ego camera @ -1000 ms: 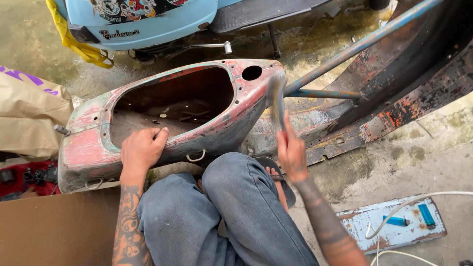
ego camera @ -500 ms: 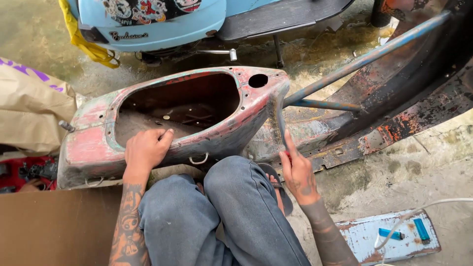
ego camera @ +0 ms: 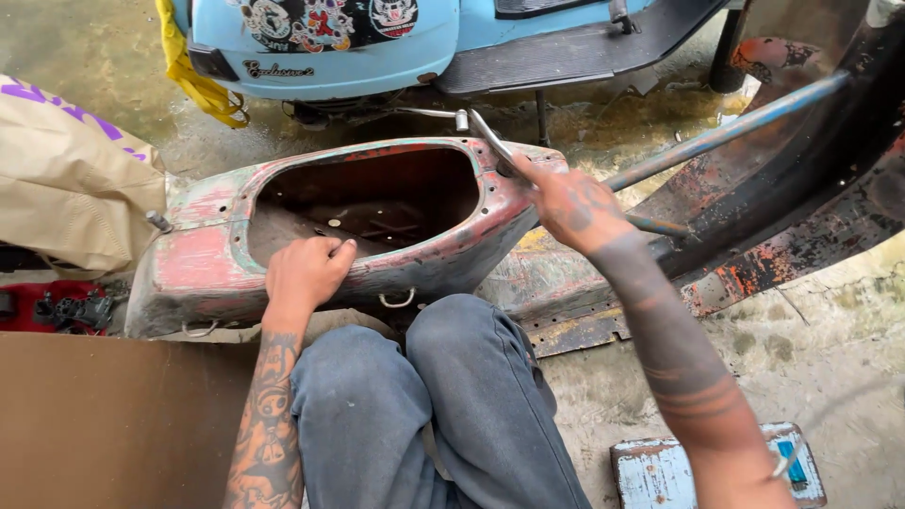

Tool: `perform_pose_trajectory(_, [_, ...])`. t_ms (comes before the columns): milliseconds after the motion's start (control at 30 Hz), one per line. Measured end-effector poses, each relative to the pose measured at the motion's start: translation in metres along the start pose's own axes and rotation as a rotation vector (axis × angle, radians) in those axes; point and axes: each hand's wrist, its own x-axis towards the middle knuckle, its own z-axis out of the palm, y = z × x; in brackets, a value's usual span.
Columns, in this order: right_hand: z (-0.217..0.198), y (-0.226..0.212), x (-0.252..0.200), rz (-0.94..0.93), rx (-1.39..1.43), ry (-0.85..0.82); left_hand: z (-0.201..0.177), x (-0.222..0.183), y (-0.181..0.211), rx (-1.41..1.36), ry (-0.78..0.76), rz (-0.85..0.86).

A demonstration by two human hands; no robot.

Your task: Cleaning rust and dirt from a motorcycle frame using a wire brush and a sweeping brush

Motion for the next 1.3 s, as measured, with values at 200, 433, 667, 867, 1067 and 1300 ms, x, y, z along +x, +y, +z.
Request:
perform_pose_trajectory(200, [-0.068, -0.025, -0.067, 0.128, 0.119, -0.164, -0.007, -0.005, 0.001, -0.031, -0.022, 0.035])
perform_pose_trajectory(433, [-0.047, -0.038, -0.013, -0.022, 0.026, -0.041, -0.007, -0.004, -0.002, -0.072, 0.011, 0.062])
perform_pose_trajectory(667, [-0.059, -0.041, -0.061, 0.079, -0.003, -0.159, 0.0, -0.005, -0.01, -0.064, 0.016, 0.117])
perform_pose_trajectory(867, [0.0, -0.01, -0.017, -0.014, 0.014, 0.018, 0.002, -0.004, -0.01, -0.085, 0.047, 0.134])
perform_pose_trajectory(1067, [-0.069, -0.027, -0.044, -0.079, 0.141, -0.148, 0.011, 0.002, -0.015, -0.091, 0.089, 0.139])
perform_pose_trajectory(1300, [-0.082, -0.034, -0.055, -0.045, 0.135, -0.245, 0.013, 0.002, -0.015, -0.094, 0.107, 0.16])
